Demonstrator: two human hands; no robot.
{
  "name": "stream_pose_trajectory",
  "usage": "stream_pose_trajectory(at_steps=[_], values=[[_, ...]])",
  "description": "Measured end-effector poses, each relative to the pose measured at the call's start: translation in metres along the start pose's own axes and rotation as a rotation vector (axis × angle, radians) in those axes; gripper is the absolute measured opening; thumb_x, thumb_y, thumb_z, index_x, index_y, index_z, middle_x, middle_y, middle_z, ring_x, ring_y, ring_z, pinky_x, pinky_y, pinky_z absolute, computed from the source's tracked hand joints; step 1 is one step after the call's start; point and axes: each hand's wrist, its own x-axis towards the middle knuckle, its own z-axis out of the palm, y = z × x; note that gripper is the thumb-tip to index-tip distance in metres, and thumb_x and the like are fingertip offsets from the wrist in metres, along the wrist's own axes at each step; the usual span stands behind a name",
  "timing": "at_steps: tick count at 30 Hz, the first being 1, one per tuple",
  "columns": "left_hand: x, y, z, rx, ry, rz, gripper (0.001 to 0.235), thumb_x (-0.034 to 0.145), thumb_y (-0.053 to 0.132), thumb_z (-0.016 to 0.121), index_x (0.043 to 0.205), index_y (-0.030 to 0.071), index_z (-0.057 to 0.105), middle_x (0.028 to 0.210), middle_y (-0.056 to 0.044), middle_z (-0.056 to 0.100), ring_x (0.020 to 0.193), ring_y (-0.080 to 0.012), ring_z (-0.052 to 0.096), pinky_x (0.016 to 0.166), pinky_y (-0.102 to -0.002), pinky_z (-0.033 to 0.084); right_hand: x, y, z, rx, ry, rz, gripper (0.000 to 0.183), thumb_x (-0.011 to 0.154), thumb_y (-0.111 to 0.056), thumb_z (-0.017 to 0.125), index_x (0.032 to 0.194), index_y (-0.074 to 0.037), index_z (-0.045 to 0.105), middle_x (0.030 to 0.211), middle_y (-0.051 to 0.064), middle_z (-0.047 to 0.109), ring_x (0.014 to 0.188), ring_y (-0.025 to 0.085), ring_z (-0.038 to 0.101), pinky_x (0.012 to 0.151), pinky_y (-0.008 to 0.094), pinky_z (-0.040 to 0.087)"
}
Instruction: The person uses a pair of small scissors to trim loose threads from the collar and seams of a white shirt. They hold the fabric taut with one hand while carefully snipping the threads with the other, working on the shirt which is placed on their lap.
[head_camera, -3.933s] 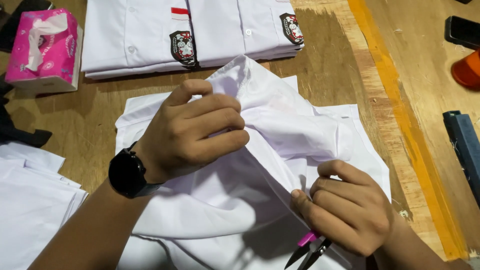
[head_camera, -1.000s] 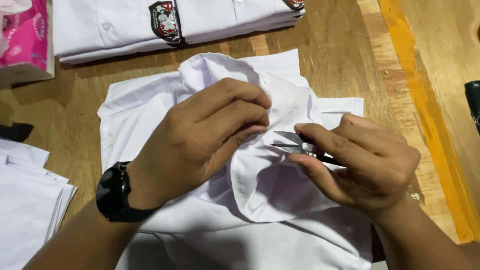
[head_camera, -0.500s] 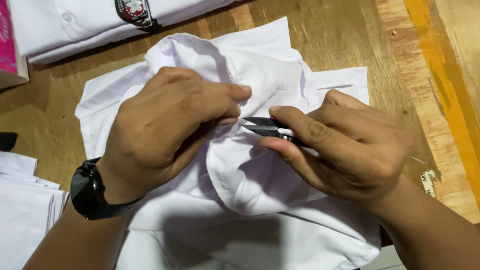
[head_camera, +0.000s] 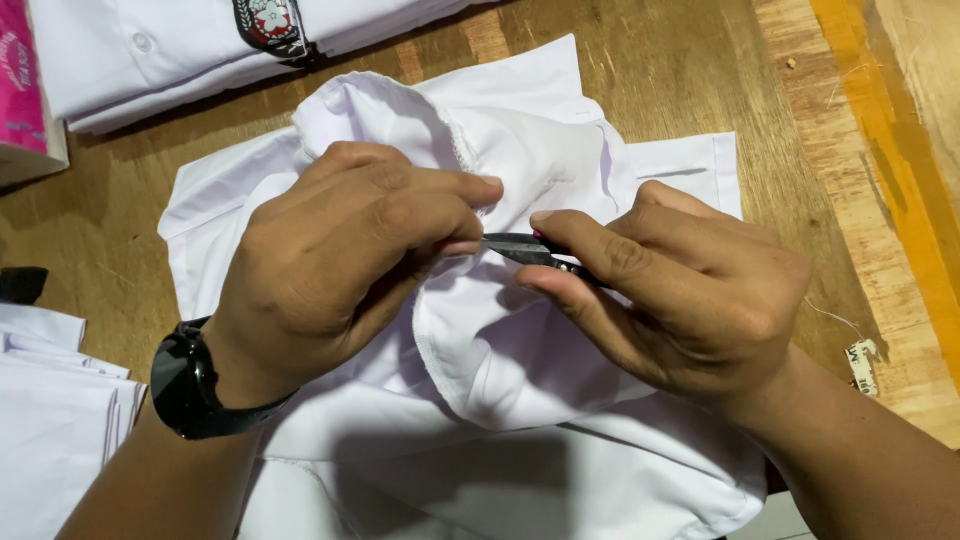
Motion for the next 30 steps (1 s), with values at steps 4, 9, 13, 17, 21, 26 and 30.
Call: stream_pose_trajectory(at_steps=[4, 9, 13, 17, 21, 26, 30], values=[[-0.001, 0.000, 0.000, -0.001, -0.004, -0.007, 0.007, 0.097, 0.000, 0.066, 0.103, -0.003, 0.066, 0.111, -0.014, 0.076, 0.081, -0.0192, 0.067, 0.095, -0.041, 0.052, -0.001, 0.000, 0.001, 0.004, -0.003, 0.011, 0.025, 0.087, -0.008, 0.088, 0.104, 0.007, 0.078, 0.060, 0.002, 0.062, 0.050, 0.010, 0.041, 0.043, 0.024, 0.030], [0.000, 0.001, 0.000, 0.002, -0.008, -0.013, 0.007, 0.098, 0.000, 0.066, 0.103, -0.003, 0.066, 0.110, -0.013, 0.076, 0.083, -0.0193, 0.068, 0.096, -0.041, 0.052, 0.000, -0.001, 0.001, 0.007, 0.003, 0.013, 0.025, 0.087, -0.007, 0.089, 0.105, 0.007, 0.078, 0.061, 0.002, 0.062, 0.050, 0.010, 0.041, 0.044, 0.023, 0.031], [0.000, 0.002, 0.000, -0.007, -0.011, -0.013, 0.008, 0.097, 0.000, 0.066, 0.104, -0.003, 0.066, 0.110, -0.013, 0.075, 0.083, -0.0196, 0.068, 0.096, -0.041, 0.052, 0.002, -0.003, 0.000, 0.002, -0.007, 0.011, 0.025, 0.087, -0.006, 0.089, 0.105, 0.008, 0.078, 0.062, 0.002, 0.061, 0.051, 0.011, 0.042, 0.045, 0.025, 0.032], [0.000, 0.002, 0.000, -0.014, -0.009, -0.016, 0.006, 0.097, -0.001, 0.067, 0.102, -0.003, 0.066, 0.109, -0.013, 0.075, 0.081, -0.0191, 0.067, 0.096, -0.041, 0.052, 0.002, -0.003, 0.000, 0.005, -0.006, 0.004, 0.023, 0.088, -0.005, 0.088, 0.104, 0.007, 0.078, 0.062, 0.003, 0.062, 0.051, 0.011, 0.042, 0.046, 0.025, 0.032], [0.000, 0.004, 0.000, -0.060, 0.042, -0.061, 0.008, 0.093, -0.005, 0.071, 0.100, -0.005, 0.066, 0.107, -0.014, 0.075, 0.073, -0.0175, 0.061, 0.093, -0.038, 0.051, 0.002, -0.003, -0.002, -0.001, 0.022, -0.013, 0.023, 0.087, -0.002, 0.089, 0.104, 0.010, 0.078, 0.059, 0.001, 0.055, 0.051, 0.011, 0.037, 0.046, 0.025, 0.029], [-0.001, 0.019, 0.002, -0.294, 0.167, -0.330, 0.010, 0.096, 0.007, 0.067, 0.100, -0.002, 0.067, 0.115, -0.014, 0.054, 0.097, -0.0200, 0.054, 0.086, -0.028, 0.048, -0.002, -0.002, -0.010, 0.277, 0.029, 0.306, 0.037, 0.084, -0.021, 0.074, 0.105, 0.009, 0.071, 0.064, 0.004, 0.061, 0.046, 0.009, 0.042, 0.046, 0.022, 0.031], [-0.002, 0.032, 0.005, -0.371, 0.146, -0.427, 0.009, 0.092, 0.014, 0.070, 0.095, 0.006, 0.073, 0.104, -0.005, 0.049, 0.096, -0.0162, 0.054, 0.086, -0.026, 0.048, -0.008, -0.001, -0.001, 0.736, 0.011, 0.482, 0.037, 0.080, -0.018, 0.078, 0.111, 0.000, 0.070, 0.063, -0.005, 0.058, 0.047, 0.003, 0.040, 0.044, 0.017, 0.027]])
